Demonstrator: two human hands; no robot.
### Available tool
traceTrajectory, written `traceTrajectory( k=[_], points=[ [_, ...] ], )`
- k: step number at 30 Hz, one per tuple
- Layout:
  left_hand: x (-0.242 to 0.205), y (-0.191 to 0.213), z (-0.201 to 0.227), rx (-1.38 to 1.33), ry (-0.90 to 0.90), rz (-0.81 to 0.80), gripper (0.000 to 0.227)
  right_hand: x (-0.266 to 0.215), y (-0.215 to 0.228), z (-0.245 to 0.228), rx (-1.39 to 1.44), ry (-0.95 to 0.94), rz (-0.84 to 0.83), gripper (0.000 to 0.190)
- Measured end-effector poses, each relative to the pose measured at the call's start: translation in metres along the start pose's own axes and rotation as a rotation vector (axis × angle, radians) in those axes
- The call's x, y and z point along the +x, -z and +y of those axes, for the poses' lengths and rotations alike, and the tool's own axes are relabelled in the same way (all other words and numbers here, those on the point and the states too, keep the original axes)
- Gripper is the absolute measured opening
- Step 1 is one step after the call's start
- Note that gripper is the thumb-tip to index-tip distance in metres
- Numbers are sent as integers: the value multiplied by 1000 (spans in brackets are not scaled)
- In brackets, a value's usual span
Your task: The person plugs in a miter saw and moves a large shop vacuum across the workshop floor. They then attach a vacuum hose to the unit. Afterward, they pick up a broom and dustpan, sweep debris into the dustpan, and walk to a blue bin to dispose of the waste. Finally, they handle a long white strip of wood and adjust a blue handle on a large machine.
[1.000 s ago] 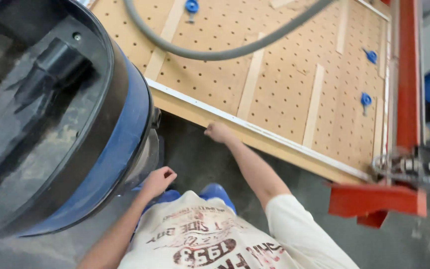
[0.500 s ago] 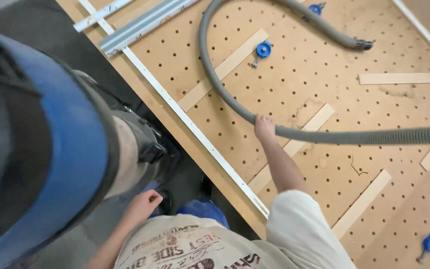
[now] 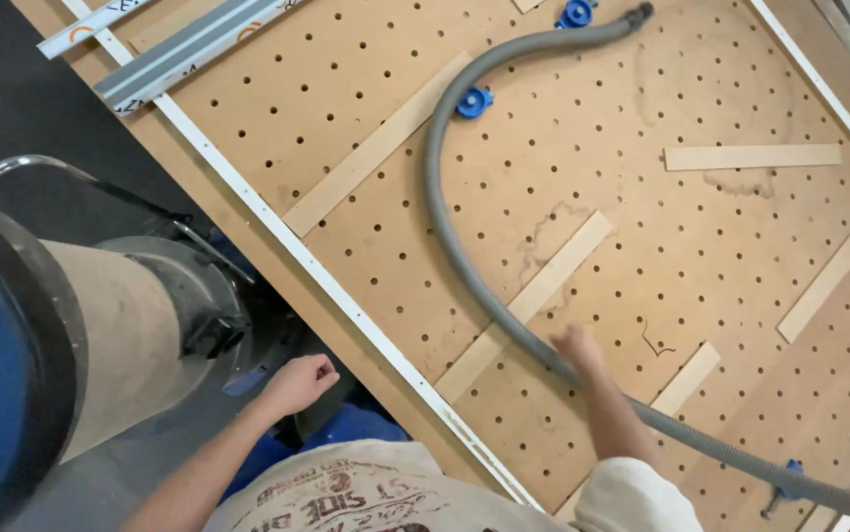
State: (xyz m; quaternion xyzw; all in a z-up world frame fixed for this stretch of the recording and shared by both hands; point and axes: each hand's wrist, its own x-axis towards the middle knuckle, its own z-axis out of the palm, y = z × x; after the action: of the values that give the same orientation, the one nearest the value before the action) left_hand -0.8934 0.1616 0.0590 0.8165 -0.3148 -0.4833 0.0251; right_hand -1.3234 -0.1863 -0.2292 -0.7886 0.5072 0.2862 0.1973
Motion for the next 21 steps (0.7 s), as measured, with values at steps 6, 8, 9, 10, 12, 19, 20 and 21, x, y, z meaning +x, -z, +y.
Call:
traceTrajectory(
  k=[6,8,9,10,12,19,20,21],
  points=[
    [7,11,28,42,5,1,32,15,119,-249,674,161,-2,94],
    [12,13,27,23,3,18,34,39,109,-289,554,237,20,101],
    [12,15,27,17,7,32,34,57,91,-295,550,252,24,101],
    [11,18,26,1,22,32,34,75,72,-302,512,276,62,92],
    [12,19,21,-17,36,38,34,67,66,-305,474,303,103,85],
    [67,-17,42,-677,18,34,75,-122,104,-227,596,452,-76,82],
    [72,-24,58,-899,-13,28,93,-138,88,-210,659,500,-89,83],
    [79,-22,75,-914,-8,31,93,-159,75,-197,645,506,-97,83]
  ],
)
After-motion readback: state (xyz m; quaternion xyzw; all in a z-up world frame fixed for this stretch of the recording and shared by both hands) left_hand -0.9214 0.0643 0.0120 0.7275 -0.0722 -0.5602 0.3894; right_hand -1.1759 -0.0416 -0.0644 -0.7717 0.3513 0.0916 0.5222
